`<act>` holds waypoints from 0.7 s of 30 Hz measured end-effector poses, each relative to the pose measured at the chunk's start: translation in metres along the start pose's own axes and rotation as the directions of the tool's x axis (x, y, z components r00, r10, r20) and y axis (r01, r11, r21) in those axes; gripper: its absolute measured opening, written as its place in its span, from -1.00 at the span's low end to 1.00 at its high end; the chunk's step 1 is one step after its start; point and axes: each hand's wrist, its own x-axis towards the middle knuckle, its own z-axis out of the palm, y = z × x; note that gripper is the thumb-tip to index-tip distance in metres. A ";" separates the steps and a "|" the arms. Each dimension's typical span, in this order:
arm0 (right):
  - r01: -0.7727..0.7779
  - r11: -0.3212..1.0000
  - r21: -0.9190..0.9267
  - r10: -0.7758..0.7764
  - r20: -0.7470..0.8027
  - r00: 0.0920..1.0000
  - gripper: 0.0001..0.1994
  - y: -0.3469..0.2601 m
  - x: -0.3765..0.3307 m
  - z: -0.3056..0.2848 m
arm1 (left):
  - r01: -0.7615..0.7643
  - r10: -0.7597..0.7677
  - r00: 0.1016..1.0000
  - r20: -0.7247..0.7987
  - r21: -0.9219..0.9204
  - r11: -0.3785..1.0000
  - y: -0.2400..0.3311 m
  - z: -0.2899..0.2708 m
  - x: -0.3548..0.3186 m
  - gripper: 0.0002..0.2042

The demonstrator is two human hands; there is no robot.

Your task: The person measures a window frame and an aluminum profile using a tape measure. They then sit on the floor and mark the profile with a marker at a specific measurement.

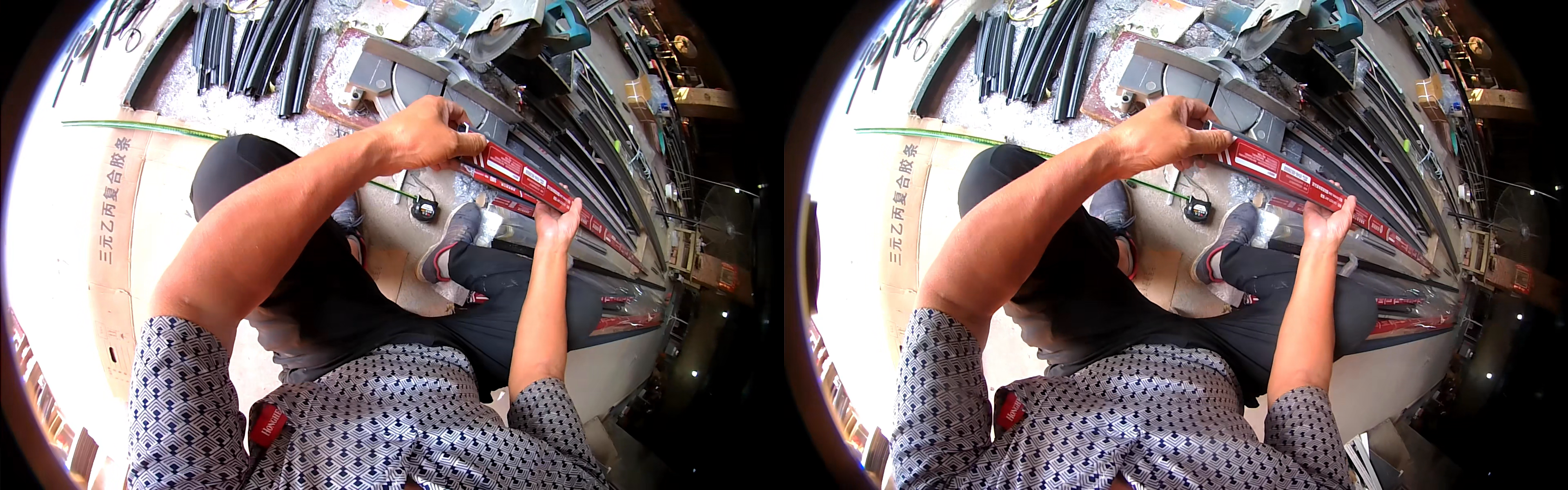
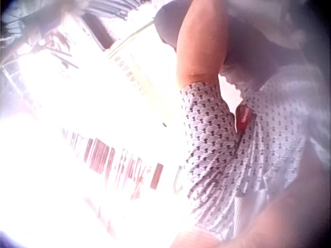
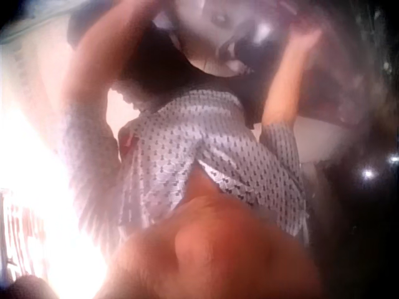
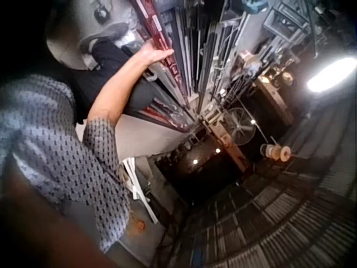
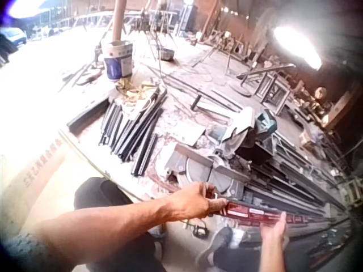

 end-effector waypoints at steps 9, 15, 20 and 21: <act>-0.100 0.993 0.065 0.098 0.025 0.995 -0.53 0.061 0.003 0.043 | 0.156 -0.157 0.987 -0.017 0.242 0.958 0.011 -0.070 0.027 -0.62; -0.122 0.987 0.108 0.114 0.073 0.991 -0.55 0.105 0.027 0.056 | 0.241 -0.262 0.964 0.044 0.277 0.930 0.005 -0.129 0.042 -0.47; -0.110 0.991 0.075 0.112 -0.024 0.993 -0.57 0.142 0.025 0.074 | 0.303 -0.291 0.947 0.135 -0.076 0.950 -0.067 -0.186 0.032 -0.28; -0.122 0.990 0.070 0.124 -0.030 0.992 -0.57 0.150 0.024 0.077 | 0.318 -0.293 0.941 0.167 -0.154 0.935 -0.085 -0.189 0.028 -0.25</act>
